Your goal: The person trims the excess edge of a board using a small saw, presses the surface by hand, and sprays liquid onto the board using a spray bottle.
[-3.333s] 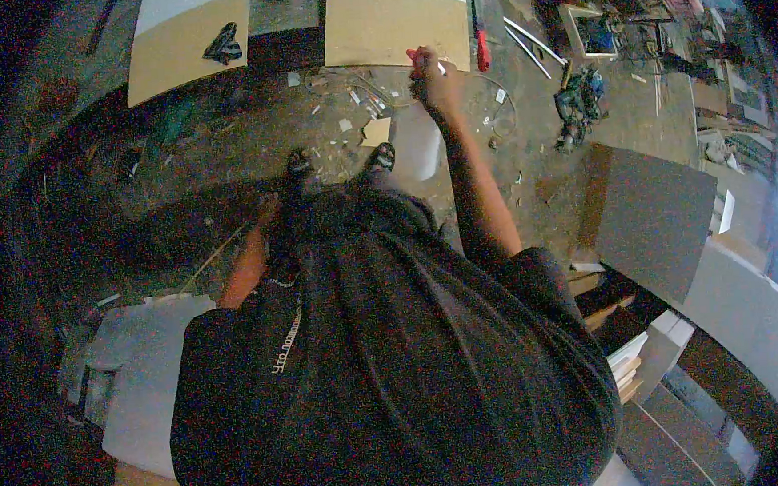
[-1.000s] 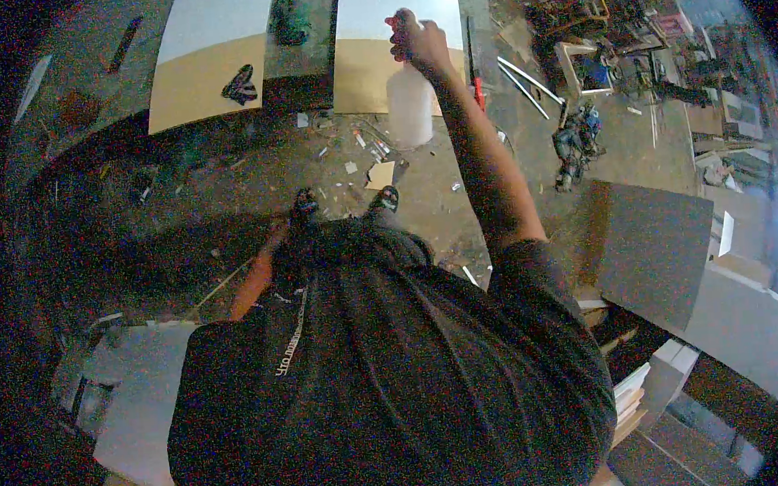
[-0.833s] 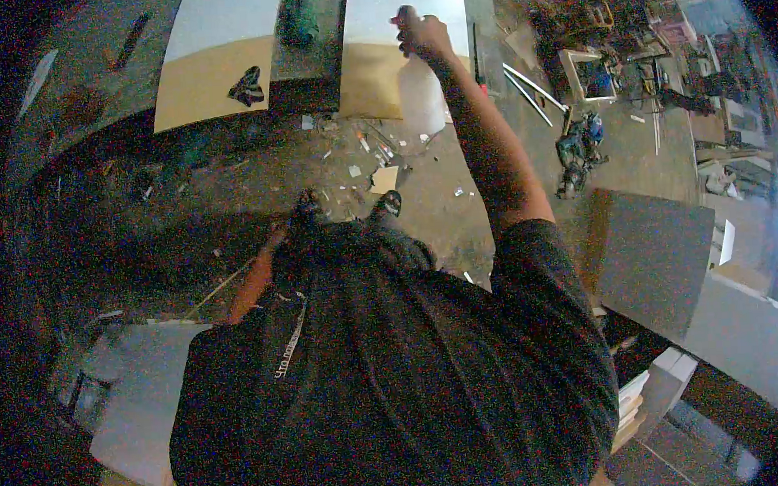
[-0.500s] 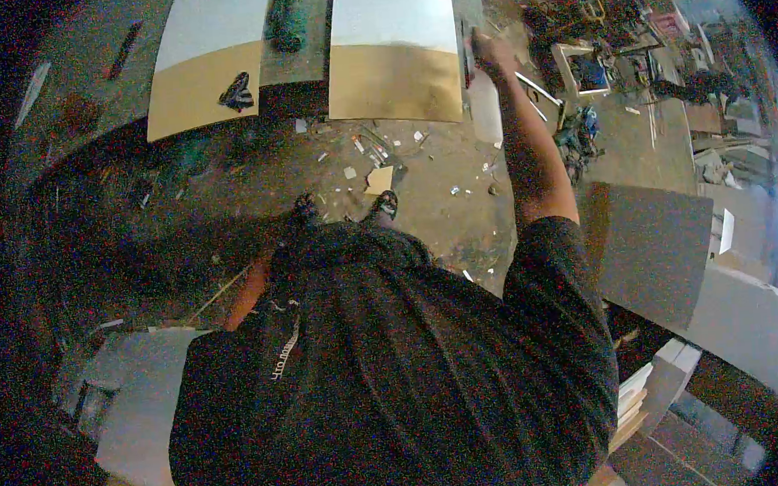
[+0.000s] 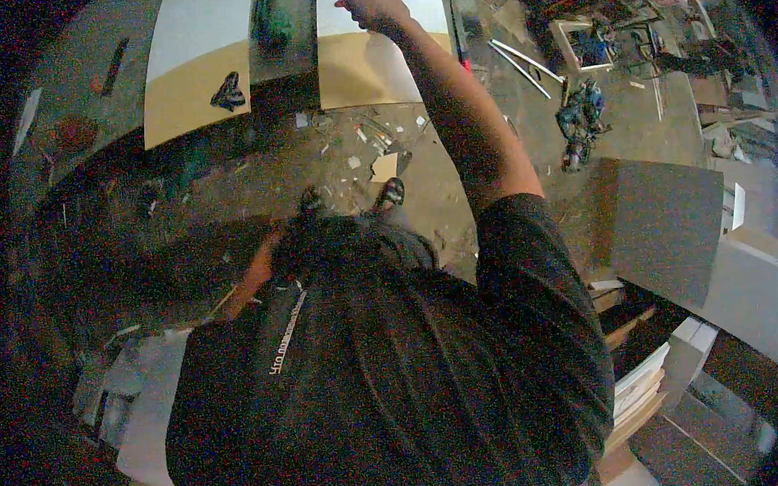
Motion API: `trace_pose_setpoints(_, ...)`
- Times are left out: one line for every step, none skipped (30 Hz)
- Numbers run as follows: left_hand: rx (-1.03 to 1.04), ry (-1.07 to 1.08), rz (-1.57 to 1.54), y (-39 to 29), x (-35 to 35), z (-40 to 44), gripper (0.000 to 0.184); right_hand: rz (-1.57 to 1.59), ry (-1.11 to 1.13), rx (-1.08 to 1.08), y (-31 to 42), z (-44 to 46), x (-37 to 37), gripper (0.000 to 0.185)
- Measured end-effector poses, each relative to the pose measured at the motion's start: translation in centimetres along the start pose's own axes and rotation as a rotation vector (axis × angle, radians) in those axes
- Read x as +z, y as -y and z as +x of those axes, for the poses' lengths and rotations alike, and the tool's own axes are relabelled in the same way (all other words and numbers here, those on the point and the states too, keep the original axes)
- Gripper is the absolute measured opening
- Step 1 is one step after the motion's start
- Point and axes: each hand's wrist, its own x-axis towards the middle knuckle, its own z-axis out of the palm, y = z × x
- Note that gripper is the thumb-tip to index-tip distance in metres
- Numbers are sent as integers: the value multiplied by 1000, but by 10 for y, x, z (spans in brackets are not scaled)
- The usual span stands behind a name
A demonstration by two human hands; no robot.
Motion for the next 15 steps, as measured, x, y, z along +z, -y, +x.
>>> trace_pose_setpoints(19, -8, -13, -2, 0, 1, 29, -110, 7, 22, 5, -2, 4, 59)
trace_pose_setpoints(48, -16, -30, -9, 1, 5, 29, -182, 24, 19, -10, 8, 3, 64)
trace_pose_setpoints(94, -21, -63, -18, 3, 11, 29, -223, -11, 27, -39, 27, 0, 66)
trace_pose_setpoints(144, -24, -102, -30, 7, 15, 29, -267, -46, 37, -68, 40, -10, 67)
trace_pose_setpoints(216, -26, -163, -58, 14, 16, 29, -373, -162, 39, -76, 28, -30, 68)
trace_pose_setpoints(290, -19, -223, -84, 23, 21, 29, -480, -283, 39, -83, 7, -53, 69)
trace_pose_setpoints(370, -12, -276, -129, 34, 20, 29, -512, -252, -33, -97, -15, -78, 72)
trace_pose_setpoints(452, -4, -309, -187, 50, 15, 29, -522, -305, 65, -107, -40, -98, 71)
trace_pose_setpoints(512, -22, -286, -255, 64, 1, 29, -529, -356, 164, -117, -65, -117, 71)
trace_pose_setpoints(548, -81, -196, -326, 82, -17, 43, -445, -554, 213, -133, -91, -120, 66)
trace_pose_setpoints(625, -82, -273, -355, 105, 5, 52, -551, -579, 198, -165, -109, -125, 62)
trace_pose_setpoints(675, -199, -305, -387, 126, 20, 56, -658, -606, 186, -197, -127, -130, 60)
trace_pose_setpoints(726, -312, -338, -415, 141, 31, 59, -555, -627, 213, -201, -163, -127, 66)
trace_pose_setpoints(683, -313, -277, -437, 148, 41, 61, -452, -652, 239, -206, -198, -124, 73)
trace_pose_setpoints(638, -305, -214, -456, 157, 47, 63, -402, -680, 407, -230, -228, -115, 75)
